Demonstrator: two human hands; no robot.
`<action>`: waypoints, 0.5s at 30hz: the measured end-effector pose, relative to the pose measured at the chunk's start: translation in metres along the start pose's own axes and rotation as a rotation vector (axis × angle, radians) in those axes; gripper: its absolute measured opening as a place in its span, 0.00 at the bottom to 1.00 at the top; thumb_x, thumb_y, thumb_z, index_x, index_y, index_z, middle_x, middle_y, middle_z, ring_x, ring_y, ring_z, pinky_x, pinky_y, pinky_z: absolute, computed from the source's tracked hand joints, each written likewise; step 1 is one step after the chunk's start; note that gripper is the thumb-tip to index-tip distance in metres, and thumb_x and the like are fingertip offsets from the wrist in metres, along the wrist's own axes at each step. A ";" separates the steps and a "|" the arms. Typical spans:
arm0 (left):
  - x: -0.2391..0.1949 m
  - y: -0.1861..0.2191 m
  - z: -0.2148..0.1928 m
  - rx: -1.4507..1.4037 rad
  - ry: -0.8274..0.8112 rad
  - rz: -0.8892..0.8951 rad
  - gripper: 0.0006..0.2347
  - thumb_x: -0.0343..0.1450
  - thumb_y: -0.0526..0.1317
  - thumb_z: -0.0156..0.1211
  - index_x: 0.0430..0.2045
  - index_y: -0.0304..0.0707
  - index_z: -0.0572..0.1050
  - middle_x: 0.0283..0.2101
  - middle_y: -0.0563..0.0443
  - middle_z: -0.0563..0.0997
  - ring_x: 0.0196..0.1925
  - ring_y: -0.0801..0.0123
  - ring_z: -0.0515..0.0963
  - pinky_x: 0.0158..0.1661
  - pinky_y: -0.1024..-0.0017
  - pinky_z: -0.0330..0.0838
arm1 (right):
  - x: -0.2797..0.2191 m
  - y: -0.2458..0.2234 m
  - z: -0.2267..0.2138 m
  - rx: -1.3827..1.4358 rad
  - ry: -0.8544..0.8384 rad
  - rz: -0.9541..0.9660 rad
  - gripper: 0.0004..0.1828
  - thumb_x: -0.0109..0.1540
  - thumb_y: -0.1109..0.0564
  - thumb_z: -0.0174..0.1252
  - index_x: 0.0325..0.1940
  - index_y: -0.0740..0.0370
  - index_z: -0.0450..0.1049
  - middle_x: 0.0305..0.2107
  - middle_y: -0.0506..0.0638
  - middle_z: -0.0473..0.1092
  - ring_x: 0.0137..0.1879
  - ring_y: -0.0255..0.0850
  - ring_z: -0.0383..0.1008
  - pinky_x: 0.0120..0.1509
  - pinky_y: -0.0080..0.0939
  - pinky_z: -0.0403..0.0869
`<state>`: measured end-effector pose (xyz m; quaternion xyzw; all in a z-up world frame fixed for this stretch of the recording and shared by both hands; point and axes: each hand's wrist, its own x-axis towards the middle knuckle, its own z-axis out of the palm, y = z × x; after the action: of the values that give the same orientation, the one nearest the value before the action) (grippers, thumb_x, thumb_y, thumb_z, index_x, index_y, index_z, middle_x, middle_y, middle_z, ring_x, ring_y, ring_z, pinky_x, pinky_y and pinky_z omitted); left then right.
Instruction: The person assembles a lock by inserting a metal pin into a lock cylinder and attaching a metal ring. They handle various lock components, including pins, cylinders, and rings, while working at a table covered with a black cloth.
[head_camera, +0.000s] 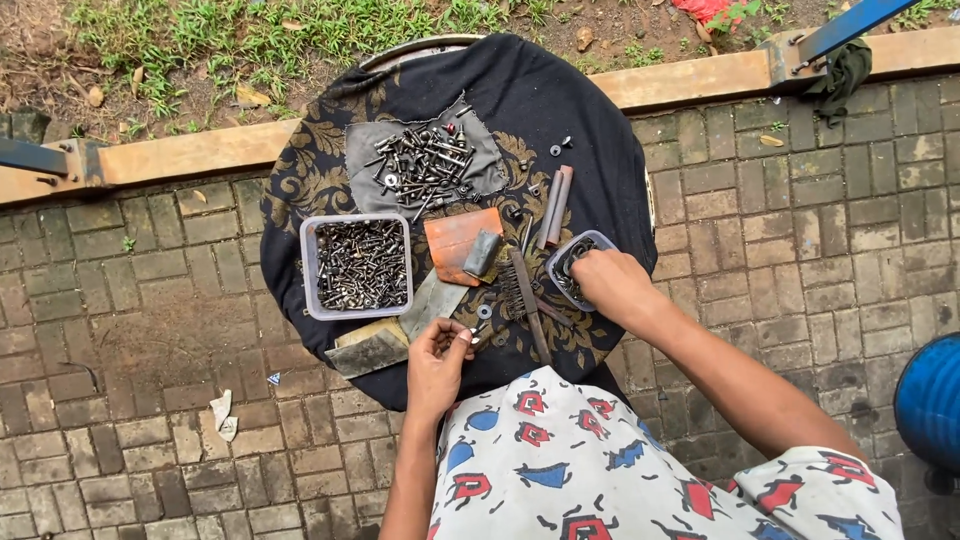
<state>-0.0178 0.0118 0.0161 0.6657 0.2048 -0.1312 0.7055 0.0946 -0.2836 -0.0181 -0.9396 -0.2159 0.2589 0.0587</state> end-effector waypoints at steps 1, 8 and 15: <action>0.000 0.000 0.001 -0.002 0.001 -0.003 0.04 0.72 0.32 0.60 0.32 0.27 0.77 0.24 0.41 0.79 0.29 0.66 0.81 0.36 0.70 0.78 | 0.000 0.000 -0.003 -0.001 -0.003 0.000 0.12 0.62 0.62 0.54 0.25 0.63 0.78 0.20 0.56 0.75 0.29 0.56 0.80 0.33 0.52 0.79; 0.003 -0.001 0.003 0.007 -0.031 0.002 0.04 0.73 0.32 0.60 0.32 0.26 0.77 0.25 0.39 0.79 0.29 0.66 0.81 0.36 0.69 0.79 | 0.000 0.001 -0.004 0.023 -0.020 -0.022 0.11 0.62 0.62 0.55 0.25 0.64 0.78 0.21 0.58 0.75 0.29 0.57 0.80 0.35 0.51 0.80; 0.003 -0.004 0.001 -0.015 -0.044 0.004 0.04 0.73 0.32 0.59 0.33 0.27 0.77 0.26 0.40 0.78 0.30 0.67 0.81 0.36 0.70 0.79 | 0.007 0.009 -0.018 0.184 -0.158 -0.063 0.07 0.57 0.59 0.60 0.33 0.64 0.81 0.27 0.60 0.77 0.36 0.60 0.81 0.40 0.55 0.80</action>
<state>-0.0164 0.0110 0.0113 0.6580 0.1890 -0.1427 0.7149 0.1126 -0.2890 -0.0084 -0.8997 -0.2245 0.3490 0.1353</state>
